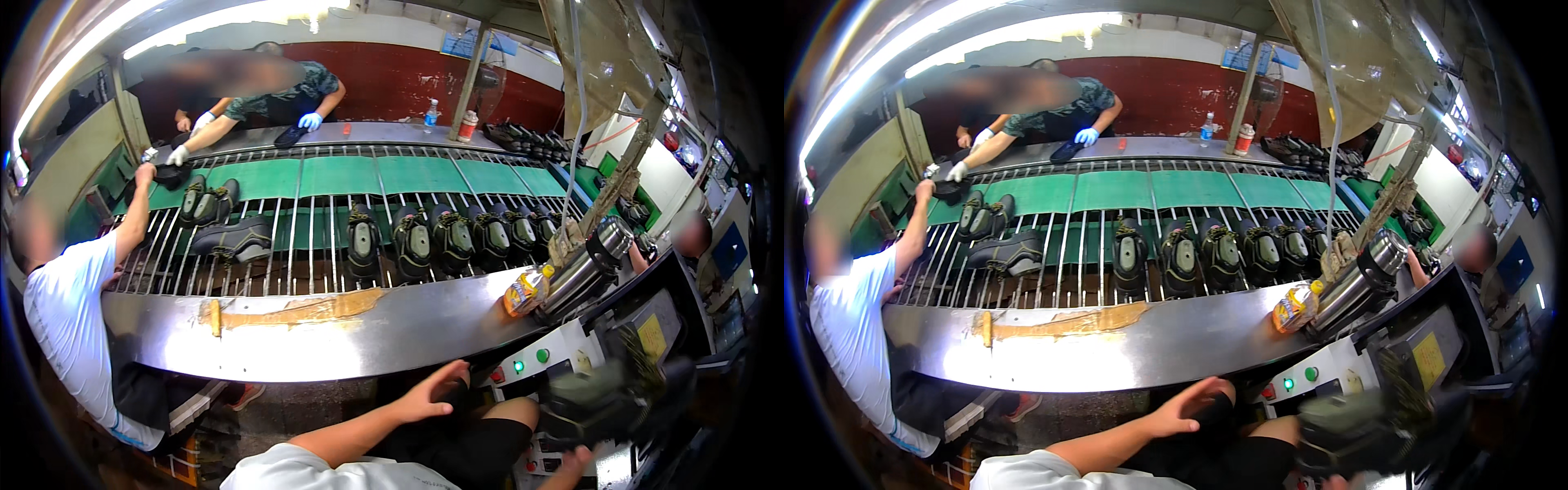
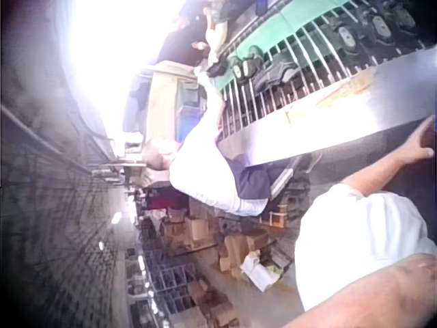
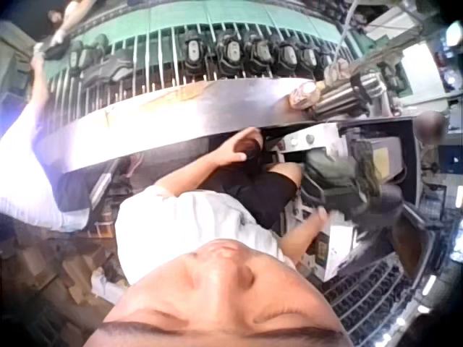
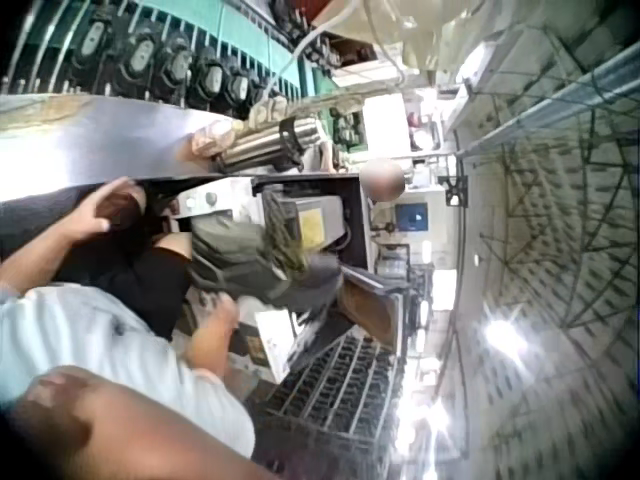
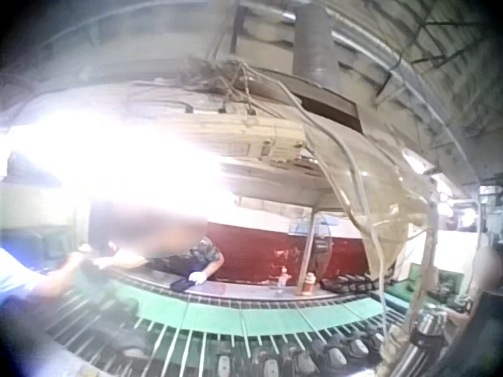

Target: The person takes a shoe from a conveyor belt, places it inside a pressing machine, and presses buttons. They remove the shoe and place it back on the conveyor belt, repeating this with shoes.

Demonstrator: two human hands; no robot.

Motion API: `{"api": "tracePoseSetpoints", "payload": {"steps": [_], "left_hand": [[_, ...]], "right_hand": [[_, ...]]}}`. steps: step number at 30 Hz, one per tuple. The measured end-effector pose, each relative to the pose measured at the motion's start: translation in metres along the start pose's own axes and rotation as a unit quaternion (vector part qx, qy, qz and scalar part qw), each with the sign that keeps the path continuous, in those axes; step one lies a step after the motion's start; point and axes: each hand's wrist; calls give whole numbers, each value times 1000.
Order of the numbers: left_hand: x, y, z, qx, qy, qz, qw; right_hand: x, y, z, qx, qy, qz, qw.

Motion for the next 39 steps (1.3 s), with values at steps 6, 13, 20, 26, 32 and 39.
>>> {"api": "tracePoseSetpoints", "payload": {"steps": [6, 13, 20, 26, 32, 39], "left_hand": [[27, 33, 81, 22, 274, 187, 943], [163, 105, 80, -174, 255, 502, 808], [276, 10, 160, -239, -19, 561, 792], [334, -46, 100, -110, -422, 682, 587], [371, -43, 94, -97, -404, 709, 570], [354, -28, 87, -91, -451, 647, 608]], "right_hand": [[-258, 36, -34, -108, -70, -461, 878], [-208, 38, 30, -28, 191, -339, 921], [-41, 60, 124, -10, 504, -134, 853], [-48, 69, 110, -68, 574, -122, 807], [-51, 63, 118, -33, 569, -118, 813], [-77, 53, 121, -39, 570, -139, 809]]}}
Point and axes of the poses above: each hand's wrist, its own y-axis away from the middle knuckle, its own x-axis out of the back of the hand, z = x × y, and after that the axes turned 7 degrees about x, right-handed
